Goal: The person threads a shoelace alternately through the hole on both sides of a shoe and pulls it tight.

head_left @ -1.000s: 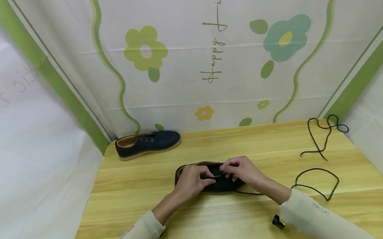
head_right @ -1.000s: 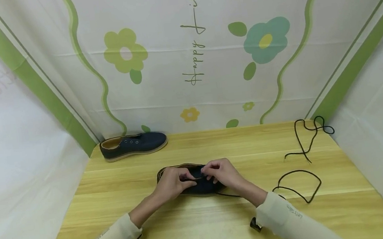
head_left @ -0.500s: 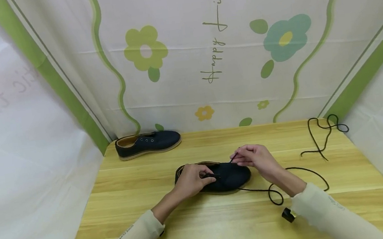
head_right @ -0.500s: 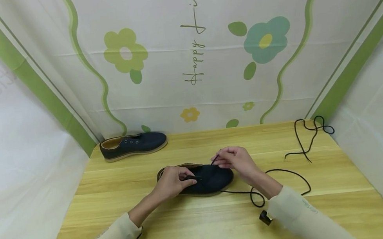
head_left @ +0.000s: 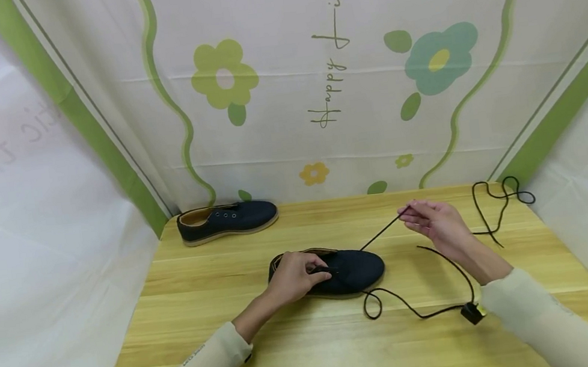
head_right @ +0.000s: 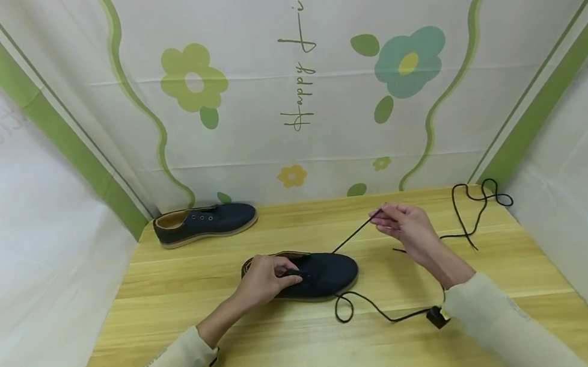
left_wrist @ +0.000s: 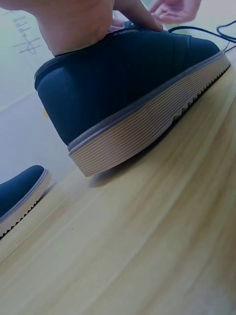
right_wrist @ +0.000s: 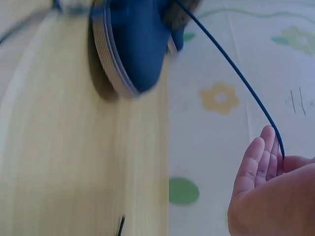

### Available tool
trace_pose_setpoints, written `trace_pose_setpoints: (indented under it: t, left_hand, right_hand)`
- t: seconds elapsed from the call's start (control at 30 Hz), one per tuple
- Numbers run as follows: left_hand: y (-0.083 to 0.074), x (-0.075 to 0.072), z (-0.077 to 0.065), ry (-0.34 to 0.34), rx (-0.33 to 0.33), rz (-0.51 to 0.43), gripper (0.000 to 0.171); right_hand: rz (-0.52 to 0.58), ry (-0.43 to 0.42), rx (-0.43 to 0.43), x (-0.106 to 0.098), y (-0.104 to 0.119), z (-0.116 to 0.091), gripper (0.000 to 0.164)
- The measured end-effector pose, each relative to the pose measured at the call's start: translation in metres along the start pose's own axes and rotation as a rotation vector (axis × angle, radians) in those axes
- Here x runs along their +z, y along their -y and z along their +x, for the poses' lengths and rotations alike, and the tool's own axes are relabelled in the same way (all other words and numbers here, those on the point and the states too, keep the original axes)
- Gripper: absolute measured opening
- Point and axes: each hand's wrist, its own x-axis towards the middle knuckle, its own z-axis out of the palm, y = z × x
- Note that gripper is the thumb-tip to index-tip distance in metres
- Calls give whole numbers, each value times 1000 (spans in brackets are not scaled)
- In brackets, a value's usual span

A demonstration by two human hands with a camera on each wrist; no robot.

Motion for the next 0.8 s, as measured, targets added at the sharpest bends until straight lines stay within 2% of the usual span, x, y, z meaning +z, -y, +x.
trace_pose_setpoints:
  t: [0.5,0.8]
  left_hand:
    - [1,0,0,1,1,-3,8]
    - [0,0,0,5,-7,-6,9]
  right_hand:
    - [278,-56,27,-75,25,-10,26]
    - [390,-157,45,-108,35,-15,32]
